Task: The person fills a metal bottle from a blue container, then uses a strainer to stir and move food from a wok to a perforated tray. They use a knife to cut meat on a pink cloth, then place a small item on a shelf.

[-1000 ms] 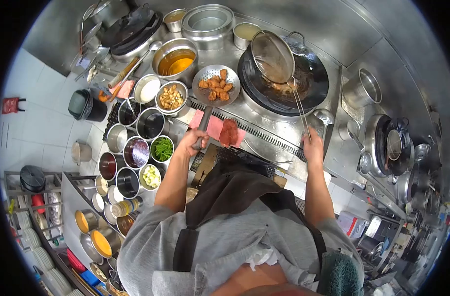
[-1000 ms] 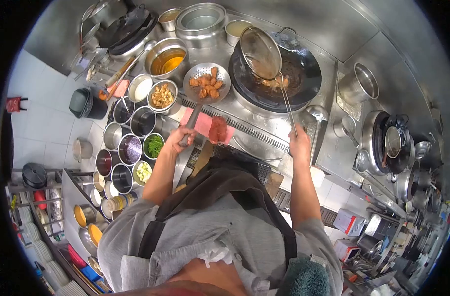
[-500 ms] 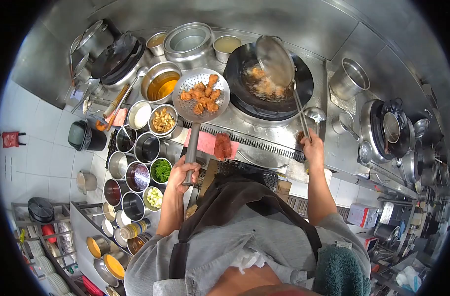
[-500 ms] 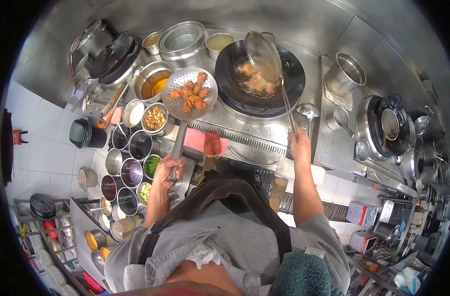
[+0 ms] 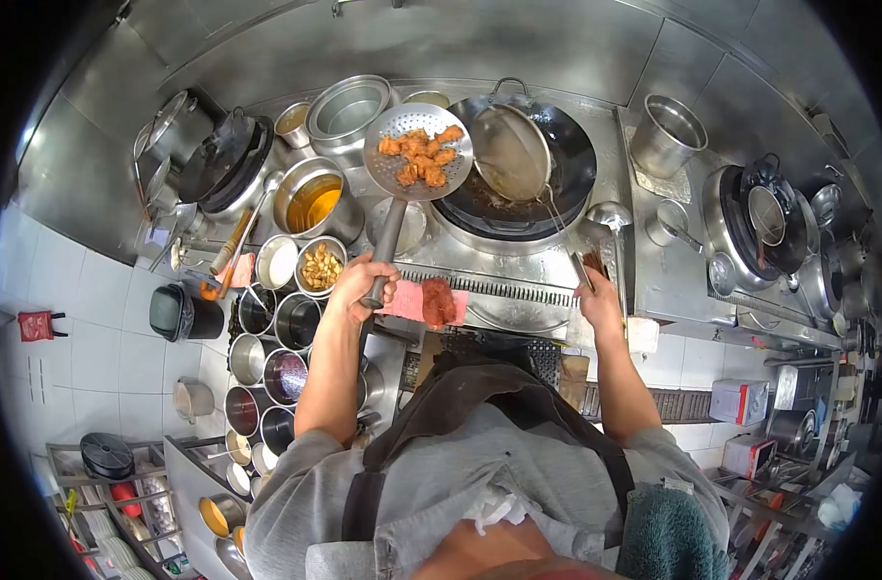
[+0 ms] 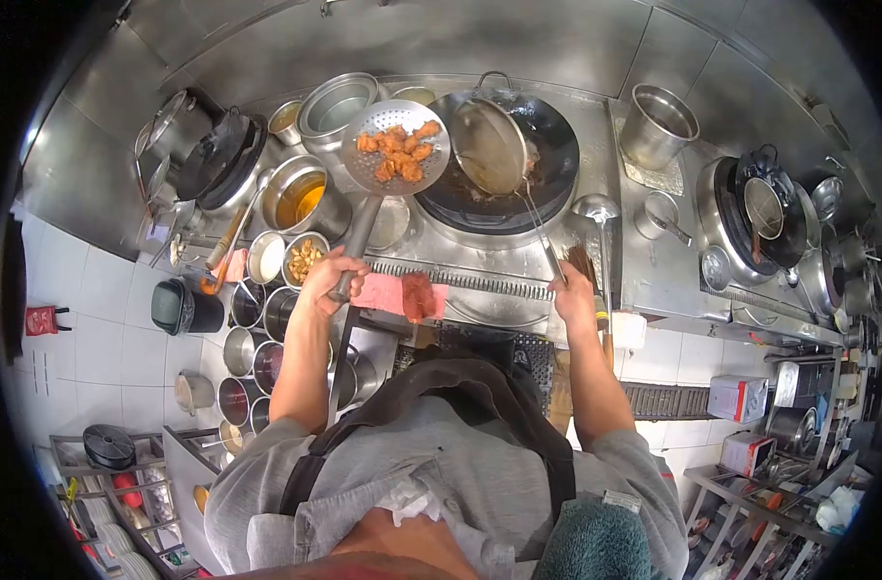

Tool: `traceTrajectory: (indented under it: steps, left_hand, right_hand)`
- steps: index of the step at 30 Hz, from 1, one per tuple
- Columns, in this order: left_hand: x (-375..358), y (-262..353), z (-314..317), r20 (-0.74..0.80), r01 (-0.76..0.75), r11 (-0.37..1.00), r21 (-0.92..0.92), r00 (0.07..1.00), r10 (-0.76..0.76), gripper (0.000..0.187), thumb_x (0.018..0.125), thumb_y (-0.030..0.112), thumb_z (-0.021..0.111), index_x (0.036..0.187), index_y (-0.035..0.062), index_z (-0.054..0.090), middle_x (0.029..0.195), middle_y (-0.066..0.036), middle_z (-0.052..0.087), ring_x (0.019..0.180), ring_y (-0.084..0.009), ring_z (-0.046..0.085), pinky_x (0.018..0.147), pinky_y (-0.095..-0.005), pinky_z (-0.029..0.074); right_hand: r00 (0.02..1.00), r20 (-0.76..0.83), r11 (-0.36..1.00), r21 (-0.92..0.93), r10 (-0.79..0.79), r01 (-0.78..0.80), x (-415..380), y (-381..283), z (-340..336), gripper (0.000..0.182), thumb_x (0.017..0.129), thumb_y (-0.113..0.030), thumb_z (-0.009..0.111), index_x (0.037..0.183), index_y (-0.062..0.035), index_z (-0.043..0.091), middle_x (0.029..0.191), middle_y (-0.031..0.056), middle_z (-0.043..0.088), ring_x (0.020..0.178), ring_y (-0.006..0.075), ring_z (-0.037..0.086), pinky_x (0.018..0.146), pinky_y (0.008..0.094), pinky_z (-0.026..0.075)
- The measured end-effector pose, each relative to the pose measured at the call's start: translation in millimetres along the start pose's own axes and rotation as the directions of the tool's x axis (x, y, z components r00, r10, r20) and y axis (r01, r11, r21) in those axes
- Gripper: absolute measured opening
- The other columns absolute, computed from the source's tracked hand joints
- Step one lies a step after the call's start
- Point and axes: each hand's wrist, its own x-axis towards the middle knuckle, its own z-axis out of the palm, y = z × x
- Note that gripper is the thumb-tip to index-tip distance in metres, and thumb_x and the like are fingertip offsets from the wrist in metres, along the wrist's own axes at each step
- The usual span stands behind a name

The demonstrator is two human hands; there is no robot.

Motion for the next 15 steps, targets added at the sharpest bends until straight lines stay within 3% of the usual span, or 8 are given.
traceTrajectory:
  steps: [1, 2, 4, 5, 7, 10, 14, 15]
  left_hand:
    - [6, 3, 2, 0.006, 0.017, 0.998, 0.059, 1.000, -0.017, 0.019, 0.076, -0.003, 0.056, 0.091, -0.0013, 0.045, 0.066, -0.010, 0.052, 0.048, -0.0153, 0.051, 0.039, -0.0274, 0.041]
    - [13, 4, 5, 0.011, 0.034, 0.993, 0.117, 0.999, -0.035, 0.019, 0.076, -0.003, 0.057, 0.091, -0.0015, 0.045, 0.065, -0.010, 0.052, 0.048, -0.0158, 0.051, 0.039, -0.0281, 0.041]
    - [25, 5, 12, -0.008, 0.021, 0.986, 0.164, 1.000, -0.020, 0.017, 0.075, -0.002, 0.057, 0.089, -0.0012, 0.046, 0.062, -0.009, 0.051, 0.046, -0.0170, 0.050, 0.038, -0.0291, 0.041]
    - [31, 7, 18, -0.008, 0.038, 0.978, 0.205, 0.999, -0.037, 0.017, 0.075, -0.002, 0.056, 0.088, -0.0011, 0.047, 0.061, -0.009, 0.050, 0.046, -0.0174, 0.050, 0.038, -0.0295, 0.041]
    - [48, 6, 23, -0.004, 0.062, 0.960, 0.273, 0.998, -0.064, 0.017, 0.074, -0.002, 0.056, 0.088, -0.0014, 0.047, 0.061, -0.009, 0.050, 0.045, -0.0182, 0.050, 0.038, -0.0306, 0.041]
    - [78, -2, 31, -0.040, 0.020, 0.928, 0.372, 0.999, -0.005, 0.017, 0.073, -0.002, 0.055, 0.088, -0.0024, 0.047, 0.061, -0.008, 0.050, 0.045, -0.0189, 0.051, 0.038, -0.0320, 0.041]
    - [94, -2, 44, -0.170, -0.021, 0.833, 0.553, 0.976, 0.137, 0.020, 0.071, -0.001, 0.055, 0.090, -0.0044, 0.053, 0.061, -0.011, 0.054, 0.044, -0.0211, 0.053, 0.039, -0.0352, 0.043]
    - [98, 3, 44, -0.158, -0.037, 0.712, 0.701, 0.966, 0.206, 0.027, 0.070, 0.001, 0.055, 0.096, -0.0064, 0.056, 0.065, -0.017, 0.060, 0.047, -0.0230, 0.059, 0.043, -0.0368, 0.047]
  right_hand:
    - [0.991, -0.081, 0.994, 0.005, -0.104, 0.105, -1, 10, 4, 0.029, 0.082, -0.005, 0.049, 0.108, -0.0027, 0.063, 0.064, 0.0072, 0.061, 0.045, 0.0148, 0.050, 0.044, 0.0299, 0.040]
    - [0.991, -0.087, 0.995, 0.008, -0.103, 0.104, 0, 9, 4, 0.029, 0.082, -0.005, 0.049, 0.108, -0.0027, 0.063, 0.064, 0.0072, 0.061, 0.045, 0.0148, 0.050, 0.044, 0.0299, 0.040]
    - [0.987, 0.050, 0.965, 0.209, 0.153, -0.160, -1, 9, -1, 0.026, 0.084, -0.005, 0.049, 0.106, -0.0018, 0.062, 0.062, 0.0042, 0.057, 0.040, 0.0096, 0.044, 0.037, 0.0254, 0.031]
    - [0.986, 0.044, 0.964, 0.212, 0.158, -0.164, -3, -2, -7, 0.026, 0.084, -0.005, 0.049, 0.106, -0.0018, 0.062, 0.062, 0.0042, 0.057, 0.040, 0.0096, 0.044, 0.037, 0.0254, 0.031]
    - [0.919, 0.223, 0.837, 0.383, 0.326, -0.390, -4, -27, -18, 0.029, 0.085, -0.004, 0.048, 0.111, -0.0014, 0.059, 0.062, 0.0035, 0.056, 0.039, 0.0093, 0.044, 0.034, 0.0244, 0.030]
    - [0.901, 0.293, 0.798, 0.429, 0.320, -0.423, -2, -23, -15, 0.030, 0.084, -0.003, 0.048, 0.113, -0.0022, 0.059, 0.063, 0.0028, 0.056, 0.037, 0.0085, 0.042, 0.032, 0.0238, 0.027]
    - [0.916, 0.211, 0.857, 0.332, 0.341, -0.395, 3, -26, -18, 0.037, 0.082, -0.005, 0.050, 0.117, 0.0020, 0.057, 0.069, 0.0105, 0.064, 0.045, 0.0177, 0.054, 0.043, 0.0312, 0.041]
    - [0.965, 0.110, 0.944, 0.208, 0.238, -0.256, 6, -16, -15, 0.036, 0.082, -0.006, 0.050, 0.116, 0.0016, 0.058, 0.071, 0.0127, 0.065, 0.052, 0.0227, 0.058, 0.050, 0.0337, 0.044]
